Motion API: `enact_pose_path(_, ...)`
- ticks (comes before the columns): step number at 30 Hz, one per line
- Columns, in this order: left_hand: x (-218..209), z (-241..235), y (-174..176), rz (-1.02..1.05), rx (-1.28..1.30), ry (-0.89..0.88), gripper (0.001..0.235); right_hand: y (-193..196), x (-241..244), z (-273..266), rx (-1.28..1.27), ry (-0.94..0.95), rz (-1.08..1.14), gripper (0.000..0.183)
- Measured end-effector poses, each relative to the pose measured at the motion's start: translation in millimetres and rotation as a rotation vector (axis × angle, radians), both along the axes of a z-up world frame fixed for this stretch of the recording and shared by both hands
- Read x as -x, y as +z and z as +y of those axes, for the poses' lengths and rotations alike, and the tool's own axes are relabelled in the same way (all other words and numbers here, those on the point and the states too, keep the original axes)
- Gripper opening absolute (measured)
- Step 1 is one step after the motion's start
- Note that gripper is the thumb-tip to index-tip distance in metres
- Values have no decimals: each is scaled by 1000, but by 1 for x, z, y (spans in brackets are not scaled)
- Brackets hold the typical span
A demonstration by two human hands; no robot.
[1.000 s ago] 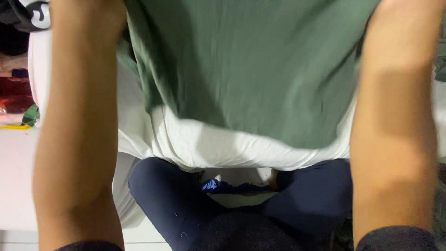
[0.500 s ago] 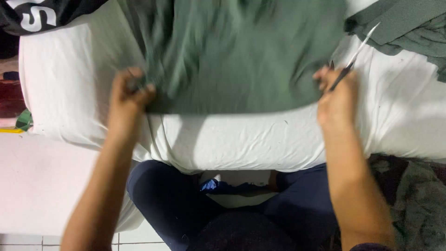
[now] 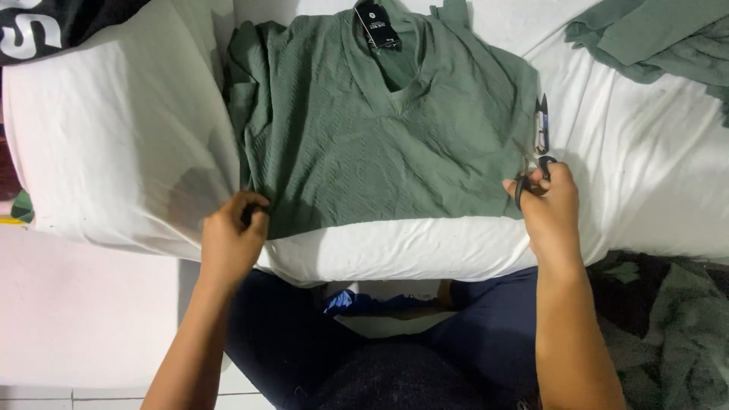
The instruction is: Trimming and cutting green fabric remnants using scissors and thread nippers.
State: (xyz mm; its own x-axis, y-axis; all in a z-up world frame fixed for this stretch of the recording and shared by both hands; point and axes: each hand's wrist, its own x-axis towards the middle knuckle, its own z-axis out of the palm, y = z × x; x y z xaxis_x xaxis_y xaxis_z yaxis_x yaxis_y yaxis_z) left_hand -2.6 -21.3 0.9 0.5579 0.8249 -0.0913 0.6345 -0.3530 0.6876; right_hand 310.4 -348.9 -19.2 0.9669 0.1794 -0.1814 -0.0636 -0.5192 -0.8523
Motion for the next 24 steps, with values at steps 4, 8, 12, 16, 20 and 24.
enact_pose_path(4, -4, -3, 2, 133, -497, -178, 8, 21, 1, 4, 263, 76, -239, 35)
enact_pose_path(8, -29, -11, 20, -155, -811, -322, 16, 16, -10, 19, 539, 116, -992, 58)
enact_pose_path(12, -78, -27, 8, -249, -712, -407, 12, 15, 16, 69, 79, 239, -699, 49)
enact_pose_path(16, -121, -28, -21, -349, -514, -473, 25, -11, 41, 128, -82, 374, -467, 46)
enact_pose_path(20, -134, -24, -27, -378, -355, -431, 29, -29, 46, 163, -50, 416, -389, 50)
enact_pose_path(24, -133, -26, -23, -401, -370, -429, 24, -48, 45, 172, 22, 434, -541, 39)
